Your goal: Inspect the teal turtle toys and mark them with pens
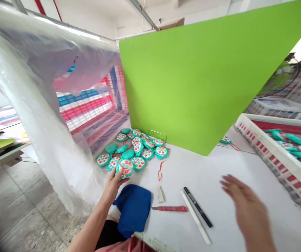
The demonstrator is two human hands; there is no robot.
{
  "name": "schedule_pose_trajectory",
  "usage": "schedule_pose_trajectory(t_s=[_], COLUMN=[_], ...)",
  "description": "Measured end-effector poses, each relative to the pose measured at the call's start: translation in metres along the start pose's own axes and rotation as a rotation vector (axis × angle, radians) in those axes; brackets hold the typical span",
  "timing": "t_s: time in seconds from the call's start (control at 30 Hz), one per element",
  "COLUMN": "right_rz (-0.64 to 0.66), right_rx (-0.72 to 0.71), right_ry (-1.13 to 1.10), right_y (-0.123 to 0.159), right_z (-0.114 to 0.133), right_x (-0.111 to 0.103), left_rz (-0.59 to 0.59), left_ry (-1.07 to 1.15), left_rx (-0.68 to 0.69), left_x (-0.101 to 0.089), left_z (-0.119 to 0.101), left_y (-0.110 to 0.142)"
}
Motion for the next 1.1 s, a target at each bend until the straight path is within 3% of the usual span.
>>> schedule_pose_trajectory(t_s=[0.1, 0.2, 0.33, 0.43, 0.53, 0.63, 0.77, 0.87, 1.1], right_rz=[0.302, 0.590, 0.808, 0.883, 0.878, 0.853, 0.837, 0.837, 0.873], right_rx=[0.099, 0.091, 0.166, 0.346, 0.449, 0.417, 0.384, 0.380, 0.359], right_ry=[0.077, 0.118, 0.076, -0.036, -0.193, -0.266, -0.295, -0.300, -0.306], right_y=[0.028, 0.068, 0.103, 0.114, 0.117, 0.119, 0.124, 0.126, 0.132], right_z=[-0.017, -0.019, -0.020, -0.035, -0.049, -0.054, -0.055, -0.060, -0.060], right_x=[0.077, 0.147, 0.194, 0.202, 0.201, 0.198, 0.198, 0.199, 0.204], left_rz=[0.044, 0.162, 0.324, 0.202, 0.076, 0.136, 0.253, 0.319, 0.331], left_ry=[0.273, 0.458, 0.276, 0.239, 0.382, 0.492, 0.542, 0.489, 0.319], left_rx=[-0.151, -0.299, -0.294, -0.272, -0.278, -0.254, -0.122, -0.100, -0.073], left_x=[0.018, 0.040, 0.054, 0.050, 0.049, 0.058, 0.070, 0.073, 0.065], left_z=[-0.011, -0.020, -0.023, -0.018, -0.016, -0.021, -0.031, -0.031, -0.029], left_y=[0.015, 0.033, 0.043, 0.042, 0.047, 0.056, 0.062, 0.063, 0.060])
Point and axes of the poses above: each hand's wrist, its own y-axis away from the middle knuckle, its own x-axis out of the palm, z = x × y, the point moved 6 cm from there along -y, towards the middle knuckle, and after that the axes turned 15 degrees about x, right-handed, at the moved point
